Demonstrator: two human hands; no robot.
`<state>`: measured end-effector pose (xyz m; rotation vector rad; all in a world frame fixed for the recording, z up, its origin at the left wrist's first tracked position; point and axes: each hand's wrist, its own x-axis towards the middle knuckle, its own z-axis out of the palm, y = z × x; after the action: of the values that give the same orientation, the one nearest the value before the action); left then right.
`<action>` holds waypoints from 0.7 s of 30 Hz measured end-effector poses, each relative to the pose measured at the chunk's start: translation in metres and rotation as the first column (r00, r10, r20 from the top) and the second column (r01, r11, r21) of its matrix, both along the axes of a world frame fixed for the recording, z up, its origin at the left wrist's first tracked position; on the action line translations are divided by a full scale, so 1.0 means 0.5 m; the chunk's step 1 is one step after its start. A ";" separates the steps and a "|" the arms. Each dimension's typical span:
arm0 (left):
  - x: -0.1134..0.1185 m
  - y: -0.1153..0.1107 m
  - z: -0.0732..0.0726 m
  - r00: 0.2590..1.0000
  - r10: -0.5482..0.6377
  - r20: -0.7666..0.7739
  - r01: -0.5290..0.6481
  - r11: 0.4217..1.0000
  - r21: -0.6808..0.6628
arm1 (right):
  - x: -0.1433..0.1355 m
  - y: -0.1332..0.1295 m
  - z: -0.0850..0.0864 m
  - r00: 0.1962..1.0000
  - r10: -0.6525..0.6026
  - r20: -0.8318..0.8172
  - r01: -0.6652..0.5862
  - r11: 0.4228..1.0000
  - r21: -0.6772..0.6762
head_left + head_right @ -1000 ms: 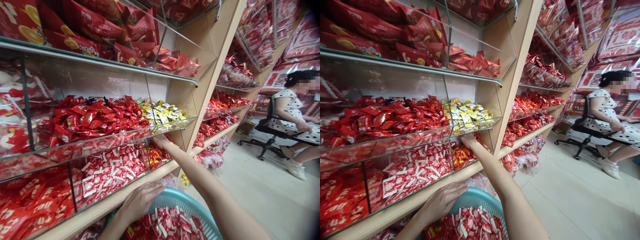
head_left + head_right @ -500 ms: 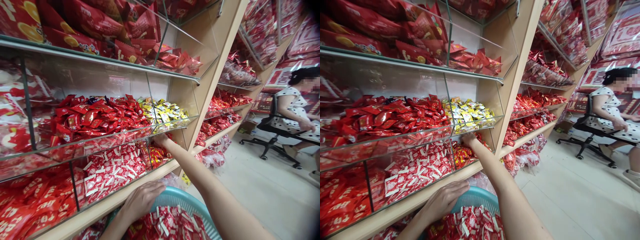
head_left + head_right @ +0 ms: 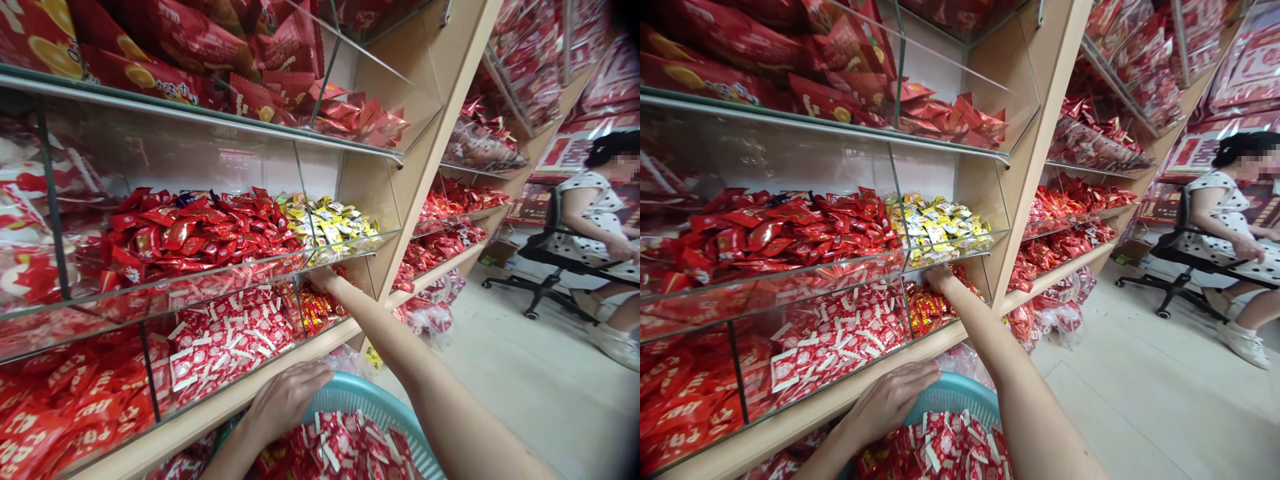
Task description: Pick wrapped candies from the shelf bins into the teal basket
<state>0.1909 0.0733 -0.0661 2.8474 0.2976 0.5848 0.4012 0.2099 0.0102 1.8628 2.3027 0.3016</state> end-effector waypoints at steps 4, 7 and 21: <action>0.001 0.000 0.000 1.000 -0.004 0.003 0.004 1.000 -0.006 | -0.009 0.003 -0.007 1.000 -0.013 -0.023 0.012 0.999 -0.036; 0.001 0.000 -0.002 1.000 0.006 -0.019 -0.006 1.000 -0.003 | -0.012 0.005 -0.006 0.998 -0.020 -0.067 0.015 0.998 -0.063; -0.001 0.003 -0.010 1.000 -0.001 0.007 0.001 1.000 -0.004 | 0.027 -0.017 -0.004 0.732 0.123 -0.671 0.032 0.977 0.213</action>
<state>0.1905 0.0747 -0.0712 2.8409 0.2955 0.5925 0.4145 0.2014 0.0084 2.3183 2.8729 -0.1972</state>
